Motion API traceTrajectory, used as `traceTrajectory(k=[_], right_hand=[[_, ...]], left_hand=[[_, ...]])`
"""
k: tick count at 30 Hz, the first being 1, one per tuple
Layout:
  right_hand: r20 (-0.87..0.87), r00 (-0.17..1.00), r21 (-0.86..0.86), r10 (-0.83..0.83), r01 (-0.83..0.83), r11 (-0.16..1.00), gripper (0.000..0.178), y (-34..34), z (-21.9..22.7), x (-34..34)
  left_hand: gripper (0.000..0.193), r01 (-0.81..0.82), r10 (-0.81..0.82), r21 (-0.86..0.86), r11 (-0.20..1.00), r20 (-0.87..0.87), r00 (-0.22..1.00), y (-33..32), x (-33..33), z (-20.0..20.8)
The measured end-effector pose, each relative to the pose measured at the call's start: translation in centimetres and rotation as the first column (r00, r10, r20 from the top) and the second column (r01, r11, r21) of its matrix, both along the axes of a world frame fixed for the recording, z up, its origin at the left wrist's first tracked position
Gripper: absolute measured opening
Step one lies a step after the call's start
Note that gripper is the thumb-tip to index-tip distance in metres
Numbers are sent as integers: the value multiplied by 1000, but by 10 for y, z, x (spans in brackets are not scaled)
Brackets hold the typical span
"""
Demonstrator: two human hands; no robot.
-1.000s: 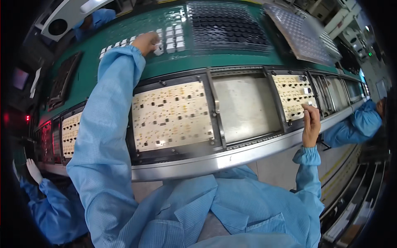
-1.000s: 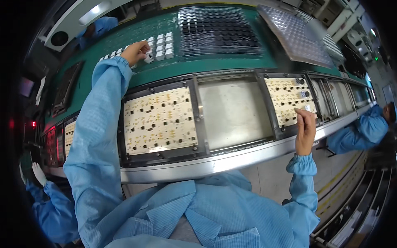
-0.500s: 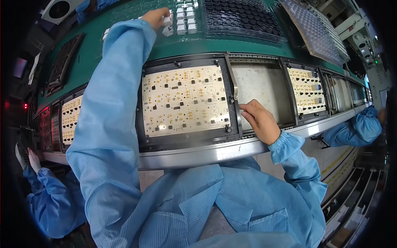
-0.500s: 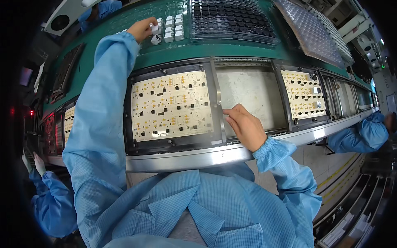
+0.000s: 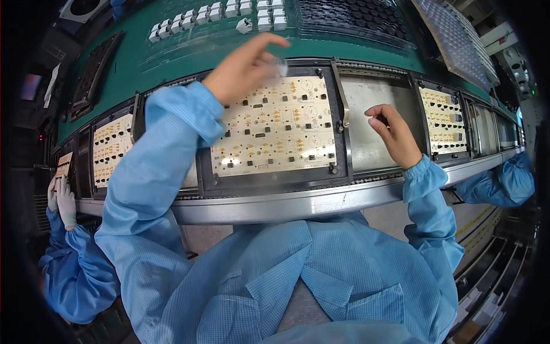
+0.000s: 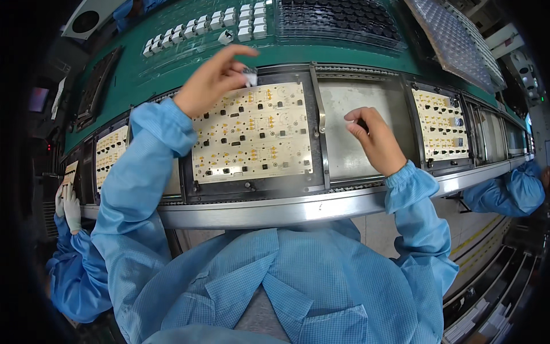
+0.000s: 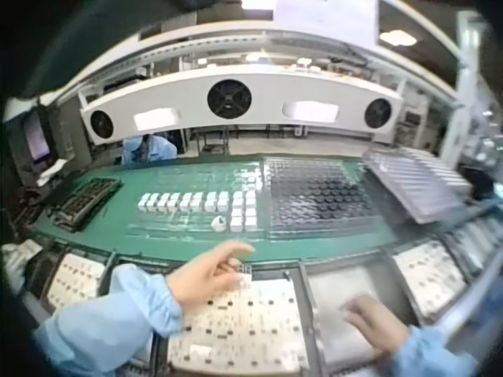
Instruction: Assembling electronic components and applying labels to printed circuit boards on an industrial production line.
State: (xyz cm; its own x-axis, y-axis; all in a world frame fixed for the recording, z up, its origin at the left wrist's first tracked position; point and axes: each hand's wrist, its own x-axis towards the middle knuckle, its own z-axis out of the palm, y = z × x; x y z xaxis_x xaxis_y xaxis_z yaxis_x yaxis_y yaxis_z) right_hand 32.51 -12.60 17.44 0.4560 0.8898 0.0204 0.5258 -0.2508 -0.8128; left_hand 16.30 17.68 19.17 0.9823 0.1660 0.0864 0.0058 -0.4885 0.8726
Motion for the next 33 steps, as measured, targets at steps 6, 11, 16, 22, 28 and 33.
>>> traceTrajectory(k=[6,11,16,22,28,33], right_hand=[[30,999,3,-25,25,1000,24,11,6,-3],[-246,965,-29,-91,86,996,25,15,10,-4],[-289,954,48,-85,103,994,28,20,3,-3],[-279,954,112,-109,145,983,29,30,3,-6],[-127,991,157,-45,65,985,30,41,1,-9],[-285,959,66,-11,31,997,31,48,4,-14]], left_hand=[[25,-163,146,374,913,75,986,-42,-6,-12],[28,-212,156,596,774,144,977,-45,-11,-16],[27,-202,165,629,750,117,979,-41,-12,-15],[21,-122,131,651,749,34,991,-35,5,-7],[17,54,109,570,820,-249,963,-15,34,4],[18,181,-36,268,946,-469,882,3,46,12]])
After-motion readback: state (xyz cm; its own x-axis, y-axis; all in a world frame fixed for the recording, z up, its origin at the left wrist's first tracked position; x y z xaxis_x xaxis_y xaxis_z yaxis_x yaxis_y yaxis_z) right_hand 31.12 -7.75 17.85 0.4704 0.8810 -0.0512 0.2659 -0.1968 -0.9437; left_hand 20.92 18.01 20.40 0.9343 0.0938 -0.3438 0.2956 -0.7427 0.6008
